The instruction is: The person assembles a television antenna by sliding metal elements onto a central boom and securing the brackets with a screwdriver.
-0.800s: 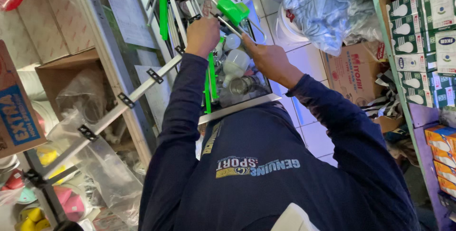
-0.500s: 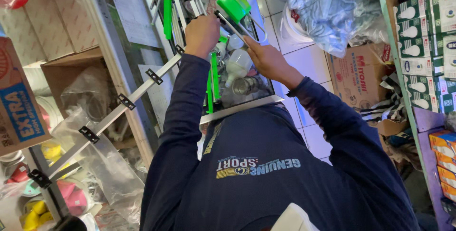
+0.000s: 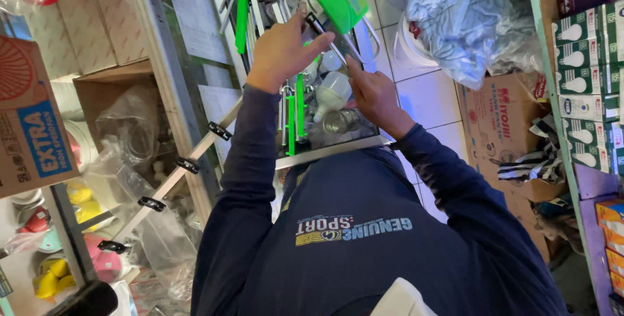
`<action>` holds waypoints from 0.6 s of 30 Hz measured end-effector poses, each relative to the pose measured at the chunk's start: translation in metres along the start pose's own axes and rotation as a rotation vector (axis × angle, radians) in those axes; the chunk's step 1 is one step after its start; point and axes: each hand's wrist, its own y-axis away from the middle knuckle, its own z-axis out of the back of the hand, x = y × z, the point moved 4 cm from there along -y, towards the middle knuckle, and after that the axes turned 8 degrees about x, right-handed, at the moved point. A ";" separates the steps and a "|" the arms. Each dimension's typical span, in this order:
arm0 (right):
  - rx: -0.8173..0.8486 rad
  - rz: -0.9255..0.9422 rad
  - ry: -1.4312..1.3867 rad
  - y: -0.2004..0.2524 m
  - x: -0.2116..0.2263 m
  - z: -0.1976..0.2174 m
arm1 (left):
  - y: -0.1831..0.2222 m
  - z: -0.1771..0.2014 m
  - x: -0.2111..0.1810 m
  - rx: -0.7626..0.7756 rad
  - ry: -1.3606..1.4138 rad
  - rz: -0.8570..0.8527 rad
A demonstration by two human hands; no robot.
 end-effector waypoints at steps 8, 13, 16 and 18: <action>0.181 -0.153 -0.366 0.001 0.011 0.020 | 0.013 0.002 0.000 0.016 0.123 -0.067; 0.318 -0.318 -0.836 -0.007 0.017 0.029 | 0.020 0.009 -0.003 0.001 0.098 -0.104; 0.454 -0.494 -1.041 -0.013 0.020 0.035 | 0.022 0.014 -0.002 -0.013 0.093 -0.091; 0.502 -0.538 -1.157 -0.017 0.024 0.038 | 0.021 0.015 0.001 -0.011 0.097 -0.069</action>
